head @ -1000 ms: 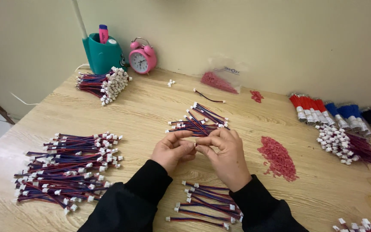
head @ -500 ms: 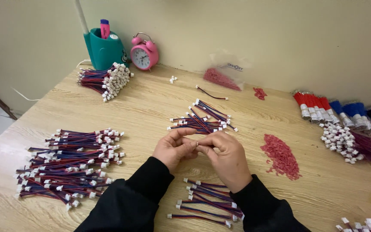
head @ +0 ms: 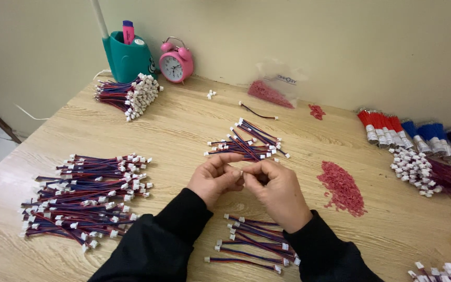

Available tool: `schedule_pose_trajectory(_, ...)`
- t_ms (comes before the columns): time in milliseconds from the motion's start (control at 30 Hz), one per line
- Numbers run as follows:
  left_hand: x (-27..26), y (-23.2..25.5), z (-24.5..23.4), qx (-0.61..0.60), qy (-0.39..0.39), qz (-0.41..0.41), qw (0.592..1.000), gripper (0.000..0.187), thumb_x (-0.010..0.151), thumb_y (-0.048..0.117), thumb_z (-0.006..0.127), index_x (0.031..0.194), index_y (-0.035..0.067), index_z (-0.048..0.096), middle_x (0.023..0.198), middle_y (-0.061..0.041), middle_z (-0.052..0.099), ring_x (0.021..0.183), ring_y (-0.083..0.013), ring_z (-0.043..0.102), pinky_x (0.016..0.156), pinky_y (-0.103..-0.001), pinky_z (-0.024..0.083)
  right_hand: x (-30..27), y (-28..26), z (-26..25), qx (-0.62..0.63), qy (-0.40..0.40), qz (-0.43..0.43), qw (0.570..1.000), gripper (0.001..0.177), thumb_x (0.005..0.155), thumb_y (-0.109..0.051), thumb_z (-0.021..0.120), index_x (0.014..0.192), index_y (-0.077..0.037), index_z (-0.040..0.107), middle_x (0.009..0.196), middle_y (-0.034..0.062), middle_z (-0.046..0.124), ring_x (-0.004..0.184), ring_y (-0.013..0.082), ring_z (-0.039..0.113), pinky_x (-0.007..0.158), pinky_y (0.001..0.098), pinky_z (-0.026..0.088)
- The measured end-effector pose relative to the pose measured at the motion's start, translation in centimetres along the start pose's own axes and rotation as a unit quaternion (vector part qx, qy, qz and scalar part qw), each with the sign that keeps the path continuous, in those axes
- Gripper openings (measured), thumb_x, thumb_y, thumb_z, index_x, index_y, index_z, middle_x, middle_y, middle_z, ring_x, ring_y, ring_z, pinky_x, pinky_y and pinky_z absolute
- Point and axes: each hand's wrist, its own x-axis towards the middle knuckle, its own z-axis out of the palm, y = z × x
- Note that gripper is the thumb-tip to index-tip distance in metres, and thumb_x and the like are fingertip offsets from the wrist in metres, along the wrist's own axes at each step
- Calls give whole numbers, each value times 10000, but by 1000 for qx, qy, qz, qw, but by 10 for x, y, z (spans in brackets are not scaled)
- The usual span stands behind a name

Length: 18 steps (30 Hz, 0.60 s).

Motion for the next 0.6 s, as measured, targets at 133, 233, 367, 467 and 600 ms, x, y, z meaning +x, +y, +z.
schedule_pose_trajectory(133, -1, -6, 3, 16, 13, -2, 1000, 350, 813, -65, 681, 1159, -20, 651, 749, -148, 669, 707, -272, 726, 661, -398, 651, 0, 3, -1, 27, -12, 57, 998, 102, 768, -96, 760, 862, -100, 799, 611, 26, 678, 572, 77, 572, 540, 226, 497)
schedule_pose_trajectory(233, 1, -3, -2, 22, 14, -5, 1000, 351, 804, -75, 688, 1149, -18, 658, 720, -159, 659, 661, -259, 717, 622, -365, 649, 7, 11, -4, 21, -37, 49, 998, 126, 764, -98, 772, 885, -66, 787, 598, 86, 678, 565, 110, 569, 519, 261, 488)
schedule_pose_trajectory(367, -1, 12, -11, 64, 24, -36, 997, 237, 772, -71, 691, 1009, -72, 688, 631, -160, 616, 572, -205, 661, 527, -291, 595, 35, 17, -16, -79, -85, 63, 991, 190, 853, -217, 704, 931, -52, 758, 730, 137, 713, 708, 261, 641, 633, 367, 528)
schedule_pose_trajectory(467, -6, 28, -6, 94, 31, -67, 993, 167, 780, 0, 690, 932, -67, 711, 592, -187, 613, 516, -200, 645, 479, -274, 573, 54, 28, -14, -256, -87, 11, 963, 221, 814, -299, 730, 953, -128, 738, 870, 141, 717, 897, 354, 685, 768, 445, 536)
schedule_pose_trajectory(600, 3, 18, -15, 141, 32, -61, 988, 230, 828, 82, 660, 1032, 2, 731, 623, -182, 660, 563, -190, 681, 528, -264, 596, 65, 30, -1, -369, -140, 91, 914, 329, 791, -477, 739, 983, -212, 708, 979, 63, 652, 1029, 302, 651, 899, 411, 521)
